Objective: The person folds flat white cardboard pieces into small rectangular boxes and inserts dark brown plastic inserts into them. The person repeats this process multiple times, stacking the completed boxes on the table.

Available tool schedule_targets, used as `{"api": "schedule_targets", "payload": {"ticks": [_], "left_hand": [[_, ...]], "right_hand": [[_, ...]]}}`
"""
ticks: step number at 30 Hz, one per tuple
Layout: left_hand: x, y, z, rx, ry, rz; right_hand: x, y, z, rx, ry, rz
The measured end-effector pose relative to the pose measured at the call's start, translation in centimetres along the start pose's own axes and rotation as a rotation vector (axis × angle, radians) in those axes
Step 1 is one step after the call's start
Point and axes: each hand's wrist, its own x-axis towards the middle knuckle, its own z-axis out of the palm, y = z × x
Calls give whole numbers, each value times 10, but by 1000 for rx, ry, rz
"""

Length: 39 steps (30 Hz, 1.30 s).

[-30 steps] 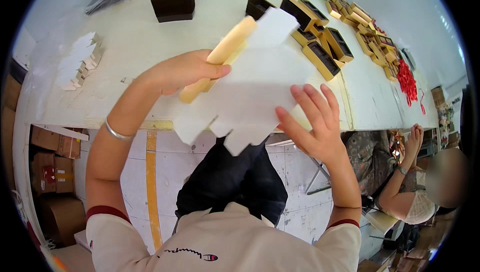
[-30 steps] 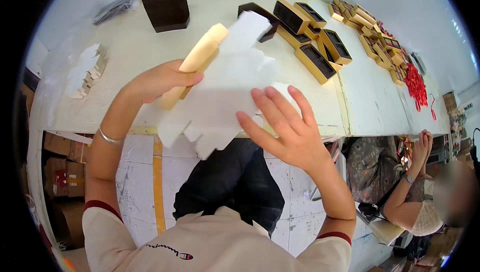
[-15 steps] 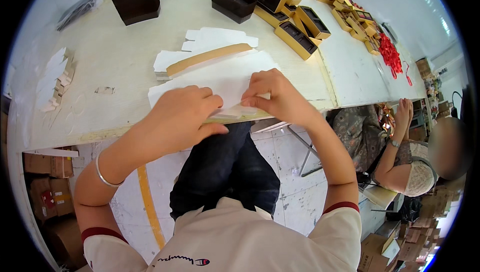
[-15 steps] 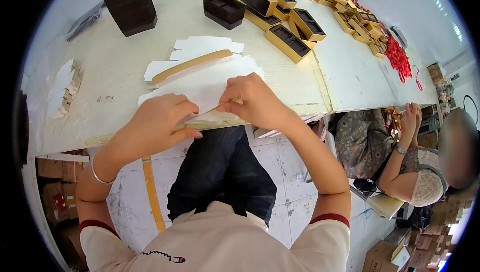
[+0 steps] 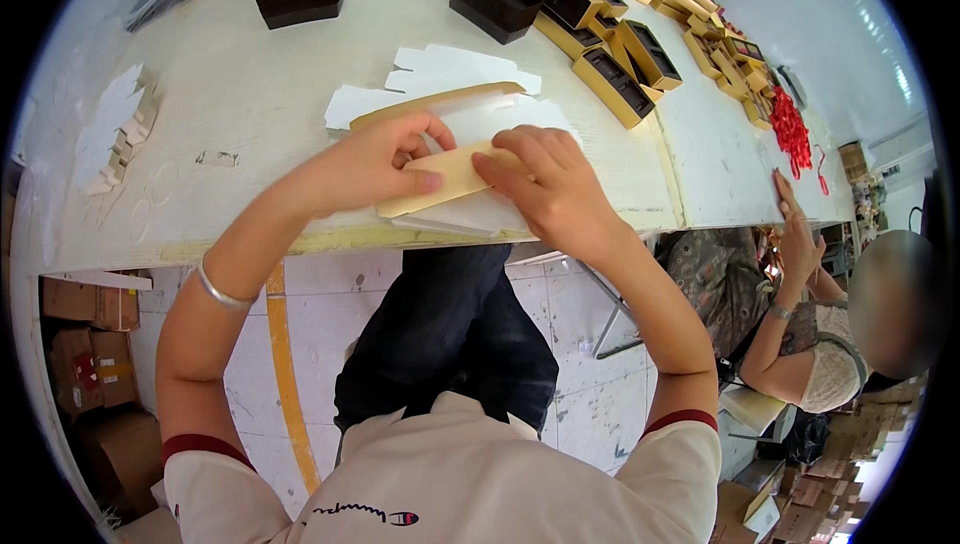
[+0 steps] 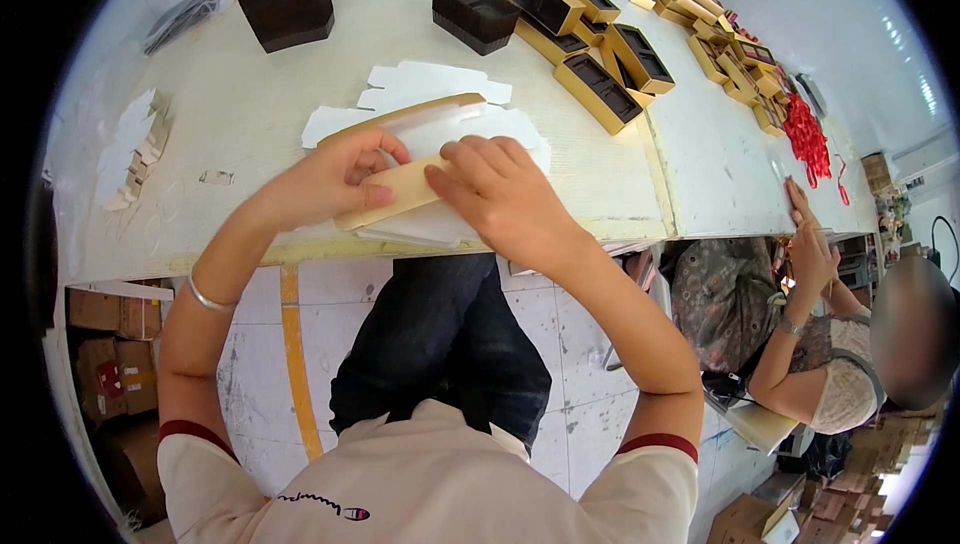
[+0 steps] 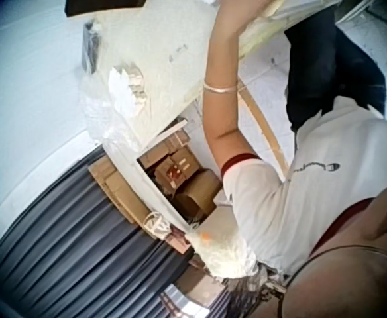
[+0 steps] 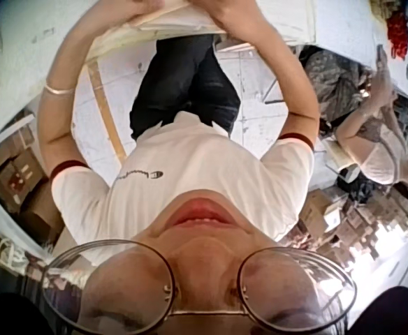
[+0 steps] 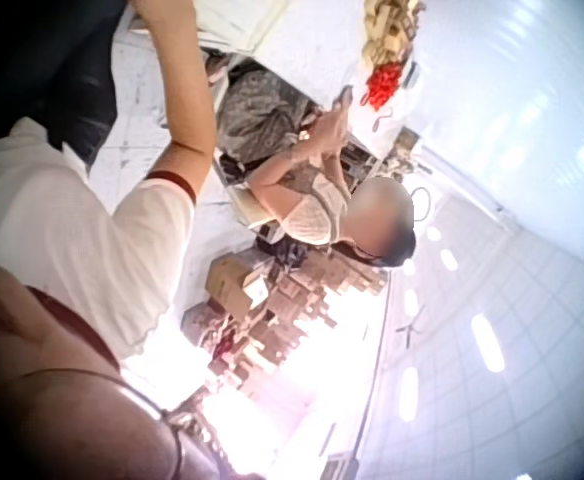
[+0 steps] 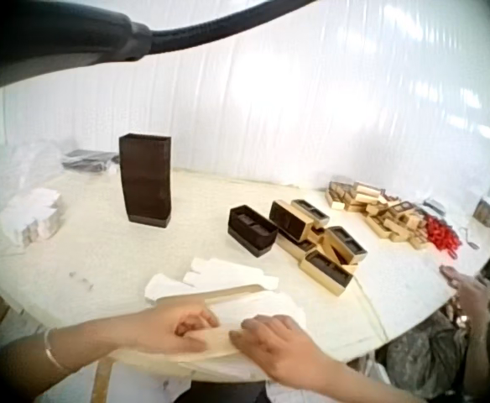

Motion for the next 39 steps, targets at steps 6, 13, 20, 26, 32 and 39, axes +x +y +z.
{"api": "schedule_targets", "payload": {"ticks": [6,13,20,26,32,39], "left_hand": [[-31,14,37,1042,301,334],[-6,-12,26,928,433,216],[-26,7,36,1016,606,433],[2,9,-39,965,670,389],[8,29,-33,531,183,16],[-34,31,14,701,256,467]], "right_hand": [[0,2,7,101,-95,26],[34,30,16,443,-391,346],[29,15,10,274,-296,190],[32,-11,9,-142,-180,-61],[24,-22,13,-136,-174,-25],[-6,-16,-16,79,-1,40]]}}
